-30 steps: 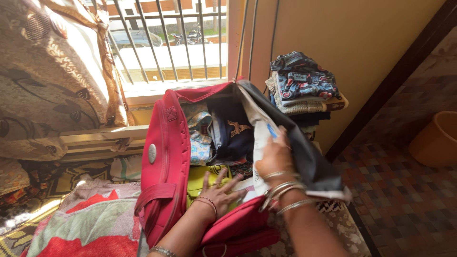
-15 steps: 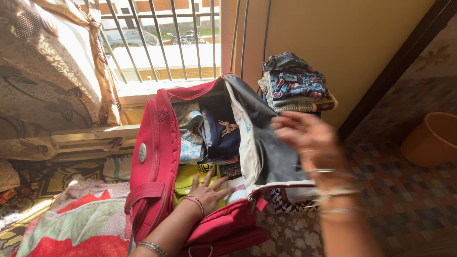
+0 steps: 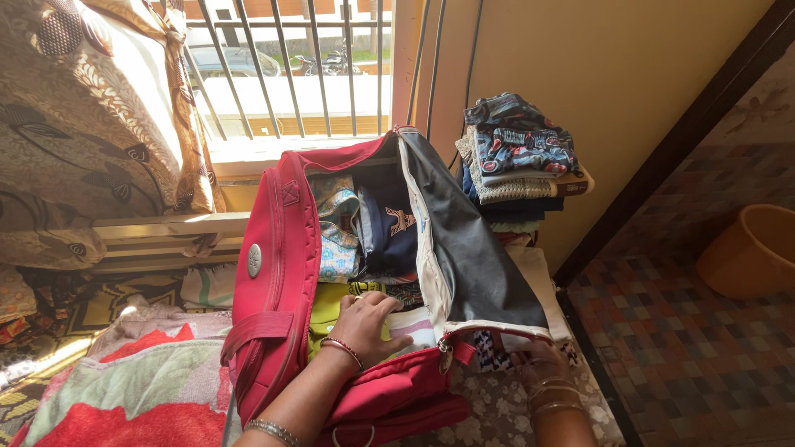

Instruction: The person folds several pieces of clothing on a table and then places them into a red suitcase. The items include a striped shirt, a light blue garment, and various other folded clothes.

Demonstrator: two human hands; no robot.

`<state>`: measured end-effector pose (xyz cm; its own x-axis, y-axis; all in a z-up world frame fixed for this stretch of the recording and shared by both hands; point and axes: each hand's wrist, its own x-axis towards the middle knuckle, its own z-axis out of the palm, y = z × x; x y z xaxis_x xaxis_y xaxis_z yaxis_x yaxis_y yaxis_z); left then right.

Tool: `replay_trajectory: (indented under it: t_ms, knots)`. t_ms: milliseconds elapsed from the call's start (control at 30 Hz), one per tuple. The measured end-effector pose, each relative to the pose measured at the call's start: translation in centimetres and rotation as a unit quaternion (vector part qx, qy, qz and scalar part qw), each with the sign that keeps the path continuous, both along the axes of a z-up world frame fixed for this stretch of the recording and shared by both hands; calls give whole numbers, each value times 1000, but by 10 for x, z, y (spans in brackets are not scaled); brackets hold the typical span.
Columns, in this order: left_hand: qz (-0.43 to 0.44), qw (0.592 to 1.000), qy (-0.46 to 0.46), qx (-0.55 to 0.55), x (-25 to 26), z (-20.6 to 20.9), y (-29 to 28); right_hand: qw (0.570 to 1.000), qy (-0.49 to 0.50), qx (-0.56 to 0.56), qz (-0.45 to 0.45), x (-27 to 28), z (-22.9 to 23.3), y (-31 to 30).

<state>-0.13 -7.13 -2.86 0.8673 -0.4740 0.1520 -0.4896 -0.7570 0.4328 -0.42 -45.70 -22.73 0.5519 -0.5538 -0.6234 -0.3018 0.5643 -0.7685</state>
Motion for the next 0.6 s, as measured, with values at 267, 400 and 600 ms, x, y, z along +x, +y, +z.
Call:
replay_trajectory:
  t_ms: [267, 400, 600]
  knots:
    - [21, 999, -27, -1, 2, -8, 8, 998, 41, 29, 40, 16, 49, 8]
    - [14, 1000, -20, -15, 1, 3, 9, 996, -31, -36, 76, 27, 66, 8]
    - [56, 965, 87, -241, 3, 32, 1, 999, -28, 33, 13, 27, 88, 22]
